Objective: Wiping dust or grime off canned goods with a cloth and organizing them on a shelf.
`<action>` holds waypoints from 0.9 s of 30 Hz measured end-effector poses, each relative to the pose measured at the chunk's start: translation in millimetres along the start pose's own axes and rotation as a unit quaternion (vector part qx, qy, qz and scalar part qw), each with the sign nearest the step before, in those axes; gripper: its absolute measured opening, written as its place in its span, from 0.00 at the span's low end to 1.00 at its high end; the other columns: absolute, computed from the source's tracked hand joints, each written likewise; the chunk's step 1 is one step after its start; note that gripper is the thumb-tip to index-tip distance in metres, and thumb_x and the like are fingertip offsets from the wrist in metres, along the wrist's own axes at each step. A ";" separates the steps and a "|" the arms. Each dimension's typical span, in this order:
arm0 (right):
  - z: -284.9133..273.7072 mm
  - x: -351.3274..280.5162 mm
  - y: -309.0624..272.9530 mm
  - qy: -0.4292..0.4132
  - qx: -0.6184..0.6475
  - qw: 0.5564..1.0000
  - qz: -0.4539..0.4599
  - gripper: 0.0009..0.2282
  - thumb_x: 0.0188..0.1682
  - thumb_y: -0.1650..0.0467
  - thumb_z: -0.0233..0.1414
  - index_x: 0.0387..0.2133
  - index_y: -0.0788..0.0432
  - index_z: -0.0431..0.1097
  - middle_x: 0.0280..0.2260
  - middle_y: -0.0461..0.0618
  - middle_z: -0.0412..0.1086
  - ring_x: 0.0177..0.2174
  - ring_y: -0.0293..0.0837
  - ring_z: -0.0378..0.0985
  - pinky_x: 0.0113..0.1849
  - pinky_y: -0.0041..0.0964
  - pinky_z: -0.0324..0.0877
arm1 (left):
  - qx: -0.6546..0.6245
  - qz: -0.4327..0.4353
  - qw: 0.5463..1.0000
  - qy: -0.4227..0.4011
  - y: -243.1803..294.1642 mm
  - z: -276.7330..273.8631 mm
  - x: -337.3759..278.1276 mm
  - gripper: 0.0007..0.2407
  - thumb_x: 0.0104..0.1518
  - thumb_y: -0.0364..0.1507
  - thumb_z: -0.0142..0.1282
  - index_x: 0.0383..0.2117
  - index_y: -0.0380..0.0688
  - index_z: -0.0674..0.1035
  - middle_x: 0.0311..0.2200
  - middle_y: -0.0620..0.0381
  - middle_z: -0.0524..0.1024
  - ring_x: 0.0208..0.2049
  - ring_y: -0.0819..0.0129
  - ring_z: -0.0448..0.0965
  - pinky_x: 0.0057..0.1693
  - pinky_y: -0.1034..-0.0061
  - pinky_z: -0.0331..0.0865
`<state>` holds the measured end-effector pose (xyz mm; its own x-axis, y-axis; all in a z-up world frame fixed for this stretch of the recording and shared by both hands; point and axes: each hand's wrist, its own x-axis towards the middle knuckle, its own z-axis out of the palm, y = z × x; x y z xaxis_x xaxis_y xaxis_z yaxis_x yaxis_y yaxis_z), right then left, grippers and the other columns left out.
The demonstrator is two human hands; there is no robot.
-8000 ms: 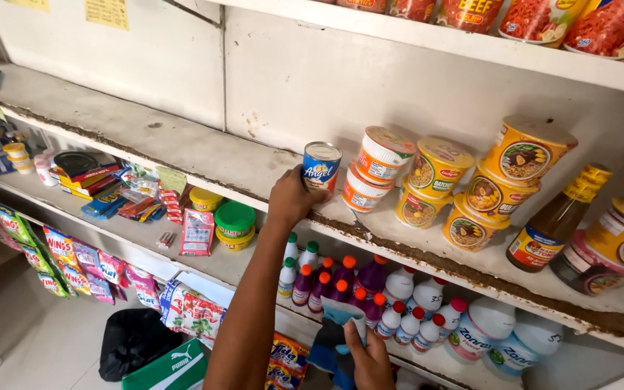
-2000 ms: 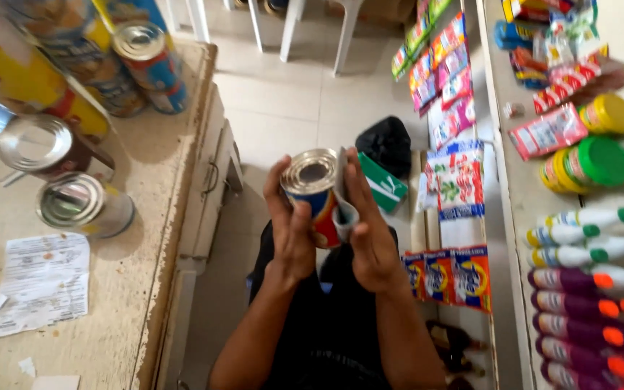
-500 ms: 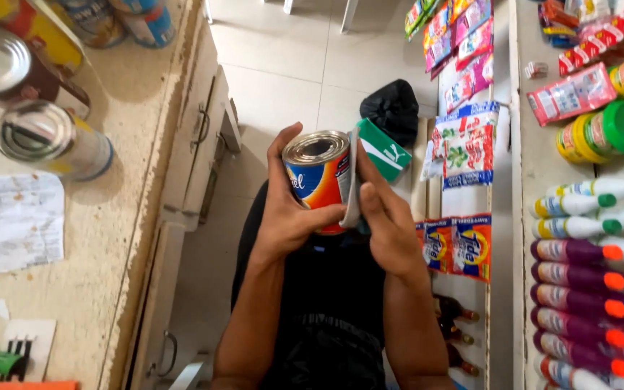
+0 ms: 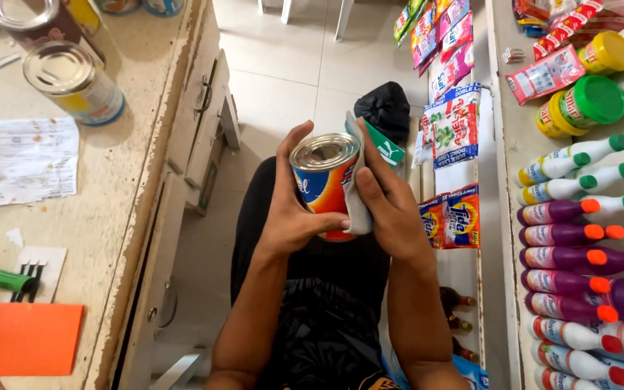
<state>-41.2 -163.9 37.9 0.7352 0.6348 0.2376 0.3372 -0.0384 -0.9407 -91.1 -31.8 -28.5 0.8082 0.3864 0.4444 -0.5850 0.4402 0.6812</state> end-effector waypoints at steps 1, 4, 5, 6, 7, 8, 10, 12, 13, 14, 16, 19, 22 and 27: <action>-1.1 -2.4 1.0 0.003 -0.005 1.000 0.004 0.24 0.60 0.62 0.42 0.69 0.53 0.54 0.64 0.60 0.61 0.65 0.53 0.57 0.64 0.51 0.52 | -0.041 -0.010 0.999 0.000 1.1 1.9 -1.3 0.57 0.28 0.21 0.81 0.69 0.38 0.50 0.57 0.33 0.67 0.59 0.52 0.69 0.68 0.57 0.62; 6.2 -10.9 -9.4 0.002 0.018 1.000 0.004 0.24 0.61 0.61 0.37 0.68 0.58 0.55 0.67 0.63 0.56 0.67 0.62 0.52 0.65 0.57 0.46 | -0.063 -0.019 0.998 -0.020 -0.6 -4.0 -3.9 0.58 0.27 0.17 0.80 0.70 0.39 0.47 0.54 0.31 0.69 0.56 0.48 0.72 0.65 0.55 0.67; 4.9 -11.2 -6.6 0.002 0.016 1.000 0.004 0.24 0.61 0.61 0.37 0.68 0.58 0.55 0.67 0.63 0.56 0.67 0.62 0.52 0.65 0.57 0.46 | -0.065 -0.018 0.998 -0.019 0.1 -1.9 -4.1 0.58 0.27 0.17 0.80 0.70 0.39 0.47 0.54 0.31 0.69 0.56 0.48 0.72 0.65 0.55 0.67; 4.6 -11.1 -3.7 0.009 -0.008 1.000 -0.014 0.23 0.62 0.62 0.37 0.69 0.58 0.52 0.68 0.62 0.52 0.68 0.62 0.48 0.66 0.59 0.43 | -0.061 -0.019 0.998 -0.018 1.6 -0.8 -4.9 0.57 0.28 0.18 0.80 0.70 0.39 0.48 0.54 0.32 0.69 0.56 0.49 0.73 0.64 0.55 0.68; 4.4 -10.8 -1.0 0.017 -0.031 0.999 -0.032 0.24 0.62 0.63 0.36 0.70 0.59 0.50 0.70 0.62 0.49 0.69 0.63 0.43 0.67 0.60 0.40 | -0.056 -0.019 0.998 -0.016 3.4 0.4 -5.5 0.56 0.29 0.18 0.79 0.70 0.40 0.49 0.53 0.33 0.70 0.56 0.49 0.73 0.64 0.56 0.68; 1.9 -8.3 -0.6 0.015 -0.030 0.999 -0.034 0.24 0.62 0.63 0.36 0.70 0.59 0.50 0.70 0.62 0.49 0.69 0.63 0.43 0.67 0.60 0.40 | -0.054 -0.017 0.998 -0.015 2.2 -0.8 -5.6 0.56 0.29 0.18 0.79 0.70 0.40 0.49 0.53 0.33 0.70 0.56 0.49 0.73 0.64 0.56 0.68; -3.7 -4.0 0.1 0.033 -0.076 0.995 -0.055 0.25 0.62 0.62 0.36 0.70 0.60 0.48 0.71 0.64 0.45 0.69 0.68 0.36 0.66 0.67 0.33 | -0.061 -0.023 0.998 -0.018 -0.5 -2.0 -6.1 0.57 0.27 0.14 0.79 0.70 0.41 0.49 0.53 0.33 0.71 0.55 0.50 0.73 0.63 0.55 0.70; -9.6 3.3 0.7 0.018 -0.074 0.996 -0.056 0.22 0.62 0.63 0.37 0.68 0.58 0.53 0.70 0.62 0.49 0.69 0.64 0.40 0.67 0.64 0.36 | -0.068 -0.037 0.997 -0.022 1.2 0.1 -6.9 0.56 0.28 0.13 0.78 0.70 0.40 0.51 0.52 0.33 0.71 0.54 0.50 0.74 0.62 0.55 0.70; -12.8 6.7 0.7 0.003 -0.072 0.996 -0.057 0.21 0.63 0.63 0.39 0.66 0.57 0.58 0.68 0.60 0.53 0.69 0.61 0.43 0.67 0.61 0.39 | -0.077 -0.052 0.995 -0.027 2.1 1.4 -7.1 0.55 0.29 0.13 0.77 0.70 0.40 0.52 0.52 0.32 0.72 0.53 0.51 0.74 0.61 0.55 0.71; -14.5 7.8 0.6 0.004 -0.072 0.996 -0.059 0.21 0.63 0.63 0.39 0.66 0.57 0.58 0.68 0.60 0.53 0.69 0.61 0.43 0.67 0.61 0.39 | -0.076 -0.051 0.995 -0.029 -0.1 1.9 -7.9 0.55 0.29 0.13 0.77 0.70 0.40 0.52 0.52 0.32 0.72 0.53 0.51 0.74 0.61 0.55 0.71; -17.9 10.5 0.3 -0.033 -0.065 0.996 -0.051 0.22 0.62 0.64 0.37 0.65 0.61 0.59 0.67 0.63 0.55 0.67 0.63 0.50 0.65 0.60 0.45 | -0.061 -0.023 0.998 0.003 -4.6 2.7 -9.1 0.54 0.29 0.15 0.78 0.69 0.38 0.53 0.52 0.32 0.73 0.55 0.51 0.74 0.62 0.56 0.68; -5.6 3.8 -19.2 -0.046 -0.039 0.998 -0.013 0.27 0.59 0.59 0.35 0.68 0.62 0.52 0.66 0.75 0.51 0.63 0.74 0.55 0.62 0.71 0.47 | -0.035 0.011 0.998 0.045 -7.6 7.8 -5.1 0.51 0.33 0.17 0.78 0.69 0.39 0.54 0.53 0.33 0.72 0.56 0.51 0.73 0.65 0.56 0.67; 19.9 -11.6 -22.8 0.000 -0.029 0.999 -0.036 0.28 0.60 0.60 0.32 0.69 0.65 0.44 0.67 0.79 0.43 0.63 0.80 0.50 0.61 0.76 0.47 | 0.008 0.040 0.997 0.072 -8.7 7.9 -4.2 0.51 0.36 0.23 0.78 0.69 0.41 0.51 0.55 0.35 0.72 0.58 0.53 0.72 0.66 0.57 0.64; 28.9 -45.4 -14.7 0.012 -0.177 0.982 -0.058 0.24 0.61 0.68 0.35 0.69 0.63 0.41 0.72 0.64 0.43 0.70 0.59 0.47 0.66 0.52 0.49 | 0.122 0.009 0.990 0.074 1.3 6.6 -11.2 0.42 0.53 0.45 0.64 0.68 0.44 0.47 0.63 0.35 0.57 0.58 0.44 0.72 0.62 0.58 0.74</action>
<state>-96.5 -169.9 34.0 0.6921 0.6327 0.3475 0.5993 -0.2353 -0.7652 -100.5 -40.9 -28.7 0.7688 0.5149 0.3792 -0.5501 0.2304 0.8027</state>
